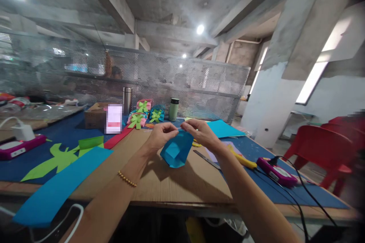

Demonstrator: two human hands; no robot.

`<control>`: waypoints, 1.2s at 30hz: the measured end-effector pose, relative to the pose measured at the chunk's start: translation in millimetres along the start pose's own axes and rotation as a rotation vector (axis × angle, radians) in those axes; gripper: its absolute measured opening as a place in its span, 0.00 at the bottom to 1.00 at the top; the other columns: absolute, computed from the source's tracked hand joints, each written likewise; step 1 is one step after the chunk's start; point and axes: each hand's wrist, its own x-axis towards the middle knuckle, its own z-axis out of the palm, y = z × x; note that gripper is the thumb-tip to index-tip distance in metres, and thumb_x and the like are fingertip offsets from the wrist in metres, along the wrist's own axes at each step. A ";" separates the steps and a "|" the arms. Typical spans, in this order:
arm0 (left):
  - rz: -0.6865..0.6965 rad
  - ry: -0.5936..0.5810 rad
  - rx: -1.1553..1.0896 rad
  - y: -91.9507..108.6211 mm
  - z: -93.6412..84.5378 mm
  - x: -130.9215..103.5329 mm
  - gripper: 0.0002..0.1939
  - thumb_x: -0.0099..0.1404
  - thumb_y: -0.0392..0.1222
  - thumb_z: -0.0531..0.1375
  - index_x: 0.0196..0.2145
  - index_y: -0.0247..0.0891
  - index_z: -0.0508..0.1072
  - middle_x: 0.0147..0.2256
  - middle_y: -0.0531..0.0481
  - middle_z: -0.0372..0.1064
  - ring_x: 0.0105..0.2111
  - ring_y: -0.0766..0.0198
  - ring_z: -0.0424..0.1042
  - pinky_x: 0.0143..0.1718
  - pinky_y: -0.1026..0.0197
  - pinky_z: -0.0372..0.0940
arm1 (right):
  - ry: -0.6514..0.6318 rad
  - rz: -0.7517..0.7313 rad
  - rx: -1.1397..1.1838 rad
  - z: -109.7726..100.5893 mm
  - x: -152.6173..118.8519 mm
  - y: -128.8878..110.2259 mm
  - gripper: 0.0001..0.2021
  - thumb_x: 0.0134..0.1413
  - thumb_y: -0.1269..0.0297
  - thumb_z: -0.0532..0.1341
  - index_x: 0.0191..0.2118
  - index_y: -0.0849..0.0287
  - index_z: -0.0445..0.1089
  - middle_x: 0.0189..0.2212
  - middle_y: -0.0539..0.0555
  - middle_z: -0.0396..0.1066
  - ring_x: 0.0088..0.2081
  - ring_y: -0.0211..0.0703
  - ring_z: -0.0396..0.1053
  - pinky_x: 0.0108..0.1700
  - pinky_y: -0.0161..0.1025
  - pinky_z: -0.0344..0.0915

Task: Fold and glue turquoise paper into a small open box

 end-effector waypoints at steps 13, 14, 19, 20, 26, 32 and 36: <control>-0.154 0.079 -0.176 -4.6 1.1 0.1 0.16 0.50 0.49 0.69 0.28 0.33 0.74 0.24 0.55 0.66 0.26 0.70 0.61 0.29 0.66 0.56 | 0.085 -0.015 0.151 27.3 9.6 7.3 0.10 0.50 0.61 0.58 0.25 0.61 0.69 0.21 0.48 0.64 0.25 0.35 0.59 0.28 0.33 0.55; -0.156 0.063 -0.196 -3.6 1.2 -0.6 0.16 0.51 0.50 0.69 0.28 0.33 0.73 0.24 0.55 0.66 0.26 0.70 0.61 0.28 0.66 0.55 | 0.087 -0.020 0.142 26.6 9.0 4.3 0.09 0.50 0.62 0.58 0.24 0.61 0.68 0.21 0.48 0.63 0.25 0.35 0.59 0.28 0.33 0.55; -0.099 -0.017 -0.241 -1.6 -2.4 -2.5 0.14 0.55 0.47 0.68 0.27 0.34 0.71 0.24 0.57 0.63 0.26 0.71 0.60 0.27 0.67 0.54 | 0.081 -0.041 0.122 22.2 4.3 -8.8 0.08 0.51 0.64 0.58 0.24 0.60 0.67 0.21 0.47 0.63 0.26 0.35 0.58 0.29 0.33 0.54; -0.082 -0.018 -0.236 -2.0 -3.3 -2.4 0.13 0.55 0.47 0.67 0.27 0.35 0.71 0.24 0.57 0.63 0.26 0.71 0.60 0.28 0.67 0.55 | 0.072 -0.047 0.136 20.9 3.4 -9.5 0.09 0.52 0.63 0.58 0.24 0.60 0.67 0.21 0.47 0.62 0.26 0.35 0.57 0.29 0.33 0.53; 0.013 0.049 -0.096 -5.4 -5.5 1.9 0.11 0.57 0.46 0.65 0.27 0.35 0.71 0.26 0.55 0.64 0.28 0.68 0.61 0.31 0.65 0.56 | 0.020 0.031 0.284 14.3 -1.4 0.3 0.24 0.58 0.46 0.55 0.20 0.58 0.54 0.18 0.44 0.46 0.23 0.32 0.45 0.24 0.34 0.43; 0.050 0.015 0.074 -10.2 -4.5 4.2 0.12 0.57 0.47 0.63 0.27 0.35 0.71 0.25 0.55 0.64 0.28 0.67 0.61 0.30 0.64 0.56 | -0.005 0.039 0.189 17.7 -5.1 8.8 0.12 0.52 0.57 0.58 0.26 0.61 0.69 0.20 0.47 0.59 0.24 0.34 0.54 0.25 0.33 0.49; -0.017 -0.055 0.083 -12.3 -3.4 2.5 0.14 0.58 0.50 0.63 0.28 0.34 0.72 0.25 0.53 0.65 0.27 0.67 0.61 0.29 0.64 0.56 | -0.013 0.026 0.108 22.7 -6.2 9.3 0.11 0.51 0.61 0.57 0.26 0.62 0.70 0.20 0.48 0.62 0.24 0.34 0.55 0.25 0.33 0.49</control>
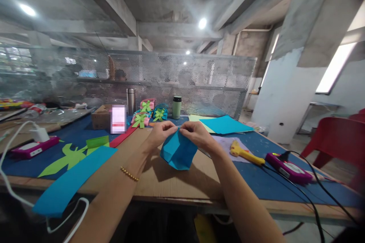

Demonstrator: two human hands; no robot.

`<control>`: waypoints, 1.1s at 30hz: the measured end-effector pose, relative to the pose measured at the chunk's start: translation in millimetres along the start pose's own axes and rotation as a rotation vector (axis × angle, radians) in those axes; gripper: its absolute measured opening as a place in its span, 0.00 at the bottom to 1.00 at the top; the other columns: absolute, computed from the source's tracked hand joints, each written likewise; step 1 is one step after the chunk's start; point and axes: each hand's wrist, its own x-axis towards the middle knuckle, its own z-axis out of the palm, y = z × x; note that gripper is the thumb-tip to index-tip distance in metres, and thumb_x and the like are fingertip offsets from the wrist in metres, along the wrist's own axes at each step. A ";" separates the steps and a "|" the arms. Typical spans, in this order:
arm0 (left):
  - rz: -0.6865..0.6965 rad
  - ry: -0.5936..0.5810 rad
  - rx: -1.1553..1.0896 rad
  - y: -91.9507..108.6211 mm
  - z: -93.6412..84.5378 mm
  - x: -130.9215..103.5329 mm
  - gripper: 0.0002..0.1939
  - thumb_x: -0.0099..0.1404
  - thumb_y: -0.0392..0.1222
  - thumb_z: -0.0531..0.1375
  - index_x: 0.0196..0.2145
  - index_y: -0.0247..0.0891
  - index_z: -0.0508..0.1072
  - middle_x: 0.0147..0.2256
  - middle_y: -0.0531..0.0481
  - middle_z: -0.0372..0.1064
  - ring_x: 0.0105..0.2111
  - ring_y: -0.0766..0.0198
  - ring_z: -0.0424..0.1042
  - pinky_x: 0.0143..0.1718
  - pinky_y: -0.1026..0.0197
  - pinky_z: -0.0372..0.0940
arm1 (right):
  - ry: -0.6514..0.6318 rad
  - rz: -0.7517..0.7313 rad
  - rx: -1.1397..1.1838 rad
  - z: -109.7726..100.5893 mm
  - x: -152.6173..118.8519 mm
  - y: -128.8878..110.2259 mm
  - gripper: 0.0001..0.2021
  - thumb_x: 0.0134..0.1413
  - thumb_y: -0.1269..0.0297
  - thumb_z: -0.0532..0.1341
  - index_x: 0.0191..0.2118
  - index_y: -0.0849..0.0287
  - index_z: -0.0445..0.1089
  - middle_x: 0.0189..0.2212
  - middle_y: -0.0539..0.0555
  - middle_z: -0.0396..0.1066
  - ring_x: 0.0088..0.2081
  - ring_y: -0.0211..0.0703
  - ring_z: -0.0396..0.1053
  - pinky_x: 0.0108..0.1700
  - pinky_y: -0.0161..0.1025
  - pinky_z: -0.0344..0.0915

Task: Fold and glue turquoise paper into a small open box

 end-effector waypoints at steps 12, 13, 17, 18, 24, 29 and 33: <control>0.013 0.191 -0.292 -7.3 -9.5 5.8 0.18 0.51 0.53 0.69 0.25 0.35 0.70 0.23 0.56 0.61 0.25 0.69 0.57 0.28 0.66 0.54 | 0.055 0.277 0.803 -19.0 -2.9 10.2 0.29 0.55 0.35 0.55 0.42 0.59 0.75 0.33 0.59 0.76 0.35 0.46 0.72 0.38 0.41 0.66; 0.005 0.217 -0.312 -10.7 -10.2 7.3 0.19 0.50 0.54 0.70 0.25 0.36 0.70 0.23 0.56 0.61 0.25 0.69 0.57 0.28 0.66 0.54 | 0.044 0.296 0.855 -18.6 -3.7 13.8 0.27 0.54 0.37 0.58 0.41 0.59 0.75 0.32 0.58 0.75 0.34 0.45 0.72 0.38 0.41 0.66; -0.017 0.324 -0.259 -25.2 -12.8 12.3 0.20 0.48 0.56 0.69 0.25 0.36 0.72 0.22 0.57 0.62 0.25 0.69 0.58 0.28 0.65 0.55 | 0.020 0.266 0.841 -7.0 -6.9 22.7 0.21 0.49 0.44 0.66 0.33 0.60 0.73 0.27 0.53 0.72 0.29 0.40 0.68 0.36 0.38 0.65; -0.018 0.341 -0.239 -28.4 -13.3 13.0 0.20 0.48 0.56 0.69 0.26 0.36 0.72 0.22 0.56 0.62 0.25 0.69 0.58 0.28 0.65 0.56 | 0.027 0.254 0.813 -3.0 -7.4 23.4 0.21 0.47 0.44 0.67 0.31 0.61 0.72 0.26 0.51 0.70 0.28 0.38 0.67 0.35 0.37 0.64; -0.049 0.357 -0.184 -39.9 -13.3 14.5 0.19 0.48 0.54 0.70 0.27 0.35 0.76 0.24 0.54 0.67 0.26 0.68 0.61 0.28 0.66 0.57 | 0.091 0.227 0.660 12.7 -6.2 27.5 0.23 0.41 0.44 0.69 0.22 0.60 0.66 0.19 0.46 0.61 0.24 0.33 0.58 0.29 0.35 0.58; -0.092 0.312 -0.181 -36.2 -10.3 12.3 0.21 0.48 0.56 0.70 0.30 0.34 0.78 0.23 0.53 0.67 0.24 0.69 0.61 0.24 0.66 0.55 | 0.139 0.219 0.622 11.2 -4.5 31.4 0.23 0.39 0.43 0.69 0.22 0.60 0.66 0.18 0.46 0.60 0.22 0.33 0.56 0.26 0.34 0.55; -0.060 0.289 -0.154 -27.5 -8.3 9.3 0.17 0.47 0.52 0.70 0.27 0.35 0.76 0.22 0.54 0.67 0.24 0.69 0.61 0.25 0.66 0.56 | 0.179 0.230 0.583 8.0 -6.2 27.9 0.23 0.39 0.44 0.69 0.21 0.60 0.65 0.18 0.45 0.58 0.22 0.32 0.53 0.25 0.34 0.53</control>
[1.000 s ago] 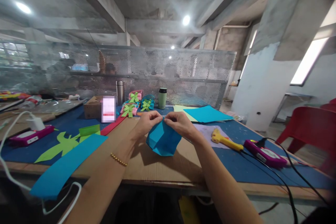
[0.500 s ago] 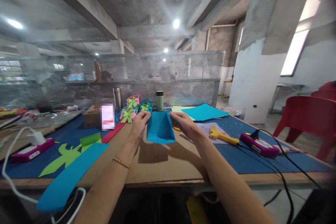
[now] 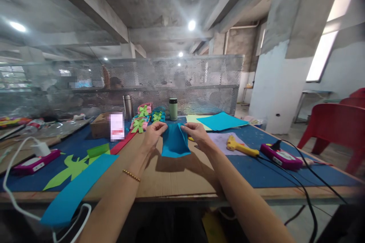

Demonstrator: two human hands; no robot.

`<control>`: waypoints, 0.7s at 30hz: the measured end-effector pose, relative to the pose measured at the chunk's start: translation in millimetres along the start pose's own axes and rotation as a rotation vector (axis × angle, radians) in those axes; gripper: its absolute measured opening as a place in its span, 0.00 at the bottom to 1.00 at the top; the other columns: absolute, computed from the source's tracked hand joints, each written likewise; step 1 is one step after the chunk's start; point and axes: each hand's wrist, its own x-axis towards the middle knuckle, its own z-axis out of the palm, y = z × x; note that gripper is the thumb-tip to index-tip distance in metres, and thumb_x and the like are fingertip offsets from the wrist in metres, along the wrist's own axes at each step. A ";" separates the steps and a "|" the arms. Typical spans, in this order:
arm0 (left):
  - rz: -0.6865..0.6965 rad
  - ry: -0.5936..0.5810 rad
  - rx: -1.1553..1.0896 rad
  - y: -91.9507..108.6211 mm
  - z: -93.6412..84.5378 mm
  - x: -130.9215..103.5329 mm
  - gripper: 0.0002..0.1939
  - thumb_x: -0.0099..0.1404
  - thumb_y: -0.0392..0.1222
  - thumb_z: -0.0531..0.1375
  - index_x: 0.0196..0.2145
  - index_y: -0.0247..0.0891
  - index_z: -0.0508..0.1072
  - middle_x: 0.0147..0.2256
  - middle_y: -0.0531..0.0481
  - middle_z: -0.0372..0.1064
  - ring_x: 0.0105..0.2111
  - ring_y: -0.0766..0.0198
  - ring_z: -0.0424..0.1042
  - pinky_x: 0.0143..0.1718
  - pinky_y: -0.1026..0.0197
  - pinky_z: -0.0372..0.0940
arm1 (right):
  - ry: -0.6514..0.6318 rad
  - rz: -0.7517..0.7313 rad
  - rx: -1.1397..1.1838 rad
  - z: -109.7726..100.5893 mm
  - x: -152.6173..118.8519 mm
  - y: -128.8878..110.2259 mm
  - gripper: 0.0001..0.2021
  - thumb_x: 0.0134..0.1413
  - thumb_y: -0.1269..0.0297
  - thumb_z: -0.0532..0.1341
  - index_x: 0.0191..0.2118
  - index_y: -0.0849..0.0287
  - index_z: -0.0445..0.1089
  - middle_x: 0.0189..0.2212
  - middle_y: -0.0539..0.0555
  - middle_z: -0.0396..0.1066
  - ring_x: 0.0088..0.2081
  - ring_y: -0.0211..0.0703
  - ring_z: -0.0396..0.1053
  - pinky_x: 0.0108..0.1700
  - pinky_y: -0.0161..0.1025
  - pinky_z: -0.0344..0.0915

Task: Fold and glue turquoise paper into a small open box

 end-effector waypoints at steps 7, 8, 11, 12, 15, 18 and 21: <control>0.035 0.025 0.021 4.7 -0.7 0.8 0.13 0.46 0.48 0.69 0.22 0.36 0.73 0.21 0.56 0.64 0.25 0.69 0.59 0.28 0.65 0.55 | 0.006 -0.015 -0.045 1.4 -0.8 -2.5 0.24 0.39 0.44 0.69 0.18 0.59 0.62 0.16 0.45 0.55 0.22 0.32 0.52 0.25 0.34 0.52; 0.026 0.019 0.017 3.7 -0.9 1.5 0.14 0.46 0.49 0.70 0.23 0.36 0.73 0.21 0.56 0.64 0.25 0.69 0.59 0.28 0.65 0.55 | 0.008 -0.013 -0.048 1.2 -0.6 -2.4 0.24 0.39 0.44 0.69 0.18 0.59 0.62 0.16 0.45 0.55 0.22 0.33 0.53 0.25 0.34 0.52; -0.024 -0.019 0.004 -0.3 -1.4 2.6 0.17 0.46 0.52 0.70 0.24 0.35 0.74 0.21 0.56 0.64 0.24 0.69 0.60 0.26 0.65 0.55 | 0.008 0.000 -0.049 0.3 0.1 -1.5 0.23 0.38 0.44 0.69 0.20 0.60 0.63 0.17 0.45 0.57 0.23 0.33 0.54 0.26 0.34 0.53; -0.045 -0.035 -0.001 -1.5 -1.5 2.4 0.18 0.47 0.53 0.69 0.25 0.35 0.74 0.22 0.55 0.65 0.24 0.68 0.60 0.25 0.66 0.55 | 0.005 0.002 -0.049 0.0 0.3 -1.0 0.23 0.39 0.44 0.68 0.20 0.60 0.64 0.17 0.46 0.58 0.23 0.33 0.54 0.26 0.34 0.53; -0.109 -0.094 -0.027 -3.1 -1.1 0.0 0.21 0.50 0.56 0.68 0.33 0.35 0.77 0.26 0.52 0.70 0.25 0.67 0.63 0.25 0.66 0.56 | -0.014 -0.002 -0.056 -0.4 0.6 1.4 0.23 0.40 0.44 0.68 0.20 0.60 0.64 0.17 0.45 0.57 0.22 0.33 0.54 0.26 0.34 0.52; -0.123 -0.156 -0.044 -2.0 0.0 -2.9 0.21 0.52 0.56 0.68 0.34 0.35 0.78 0.28 0.51 0.72 0.27 0.67 0.65 0.28 0.66 0.57 | -0.028 -0.014 -0.076 0.6 -0.3 3.6 0.22 0.42 0.45 0.67 0.19 0.60 0.63 0.17 0.45 0.55 0.22 0.33 0.53 0.26 0.35 0.51; -0.068 -0.174 -0.002 -0.5 1.0 -4.0 0.18 0.51 0.54 0.69 0.27 0.34 0.78 0.26 0.52 0.71 0.28 0.66 0.65 0.30 0.65 0.58 | -0.031 -0.020 -0.110 2.4 -2.1 4.5 0.22 0.44 0.46 0.67 0.20 0.60 0.63 0.17 0.45 0.55 0.22 0.33 0.52 0.26 0.35 0.51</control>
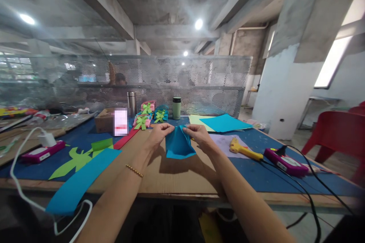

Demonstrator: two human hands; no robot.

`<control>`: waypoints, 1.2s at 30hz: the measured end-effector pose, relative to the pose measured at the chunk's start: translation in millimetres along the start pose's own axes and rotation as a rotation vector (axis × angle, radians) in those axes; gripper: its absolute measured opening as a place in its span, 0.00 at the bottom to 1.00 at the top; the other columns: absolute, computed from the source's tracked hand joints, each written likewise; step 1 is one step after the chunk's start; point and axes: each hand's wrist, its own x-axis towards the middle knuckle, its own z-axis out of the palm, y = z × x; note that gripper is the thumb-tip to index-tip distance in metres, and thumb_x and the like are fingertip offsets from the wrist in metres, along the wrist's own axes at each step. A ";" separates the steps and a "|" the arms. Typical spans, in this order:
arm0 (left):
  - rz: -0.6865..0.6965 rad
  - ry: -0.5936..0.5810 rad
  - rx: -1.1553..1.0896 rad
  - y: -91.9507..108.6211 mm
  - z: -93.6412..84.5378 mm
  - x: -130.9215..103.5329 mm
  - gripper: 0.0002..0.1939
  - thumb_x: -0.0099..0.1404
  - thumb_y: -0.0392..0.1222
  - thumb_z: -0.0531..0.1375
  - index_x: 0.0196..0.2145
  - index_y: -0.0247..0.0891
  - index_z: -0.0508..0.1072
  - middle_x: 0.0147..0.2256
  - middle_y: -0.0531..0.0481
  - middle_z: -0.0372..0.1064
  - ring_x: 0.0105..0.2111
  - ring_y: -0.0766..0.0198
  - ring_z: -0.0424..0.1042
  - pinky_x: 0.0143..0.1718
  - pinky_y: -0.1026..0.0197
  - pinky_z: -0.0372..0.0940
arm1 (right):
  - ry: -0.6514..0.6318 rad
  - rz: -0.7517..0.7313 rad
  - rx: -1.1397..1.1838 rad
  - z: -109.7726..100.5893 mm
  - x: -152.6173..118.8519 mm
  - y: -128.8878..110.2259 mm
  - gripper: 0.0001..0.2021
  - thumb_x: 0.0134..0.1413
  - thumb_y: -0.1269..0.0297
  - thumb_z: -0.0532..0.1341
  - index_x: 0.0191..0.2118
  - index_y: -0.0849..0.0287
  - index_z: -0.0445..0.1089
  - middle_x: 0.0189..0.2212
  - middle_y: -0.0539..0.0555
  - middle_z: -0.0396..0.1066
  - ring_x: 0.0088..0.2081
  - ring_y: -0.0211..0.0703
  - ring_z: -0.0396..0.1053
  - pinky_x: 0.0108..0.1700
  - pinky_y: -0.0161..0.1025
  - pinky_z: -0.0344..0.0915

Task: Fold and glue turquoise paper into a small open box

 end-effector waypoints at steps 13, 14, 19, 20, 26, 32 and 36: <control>-0.137 -0.022 -0.105 -0.4 -1.1 0.7 0.24 0.40 0.55 0.74 0.30 0.34 0.78 0.25 0.51 0.72 0.24 0.68 0.65 0.27 0.65 0.58 | 0.037 0.046 -0.001 -0.4 0.3 -3.3 0.23 0.38 0.43 0.68 0.20 0.60 0.65 0.16 0.45 0.56 0.21 0.32 0.51 0.23 0.34 0.49; -0.146 -0.012 -0.099 -0.9 -1.1 1.1 0.25 0.39 0.55 0.74 0.29 0.34 0.78 0.24 0.51 0.71 0.23 0.68 0.64 0.26 0.65 0.57 | 0.038 0.049 -0.005 -0.3 0.5 -3.0 0.22 0.38 0.44 0.68 0.20 0.60 0.65 0.16 0.45 0.57 0.21 0.32 0.51 0.23 0.34 0.49; -0.121 0.039 -0.050 -2.8 -2.5 2.3 0.21 0.39 0.52 0.74 0.27 0.34 0.77 0.21 0.54 0.69 0.21 0.69 0.62 0.24 0.65 0.55 | -0.014 0.062 -0.014 0.0 0.5 1.0 0.23 0.41 0.43 0.66 0.19 0.59 0.64 0.15 0.46 0.57 0.20 0.33 0.54 0.23 0.34 0.52; -0.113 0.045 -0.042 -2.9 -2.8 2.4 0.20 0.39 0.51 0.73 0.26 0.34 0.77 0.21 0.54 0.69 0.22 0.69 0.62 0.25 0.65 0.55 | -0.021 0.067 -0.012 -0.2 0.4 1.7 0.23 0.41 0.43 0.67 0.19 0.60 0.64 0.16 0.46 0.58 0.20 0.33 0.55 0.23 0.34 0.53; -0.090 0.039 -0.045 -3.9 -2.4 2.7 0.18 0.42 0.45 0.73 0.30 0.34 0.79 0.28 0.50 0.75 0.28 0.65 0.69 0.31 0.63 0.63 | -0.041 0.088 0.002 -1.2 0.6 3.3 0.24 0.39 0.42 0.68 0.19 0.60 0.64 0.16 0.47 0.60 0.21 0.34 0.58 0.24 0.34 0.56; -0.247 0.057 -0.329 0.8 -1.2 2.0 0.24 0.40 0.41 0.76 0.37 0.34 0.76 0.30 0.49 0.75 0.28 0.66 0.72 0.32 0.63 0.67 | 0.085 0.020 0.080 -0.3 1.9 -0.2 0.23 0.38 0.43 0.69 0.21 0.60 0.64 0.17 0.44 0.56 0.21 0.32 0.53 0.23 0.34 0.53; -0.239 0.084 -0.326 0.8 -1.5 3.2 0.20 0.42 0.46 0.76 0.29 0.34 0.74 0.25 0.51 0.72 0.25 0.66 0.71 0.30 0.62 0.68 | 0.146 0.018 0.129 0.8 1.1 -3.9 0.22 0.38 0.44 0.69 0.24 0.60 0.68 0.19 0.46 0.60 0.23 0.34 0.57 0.26 0.35 0.58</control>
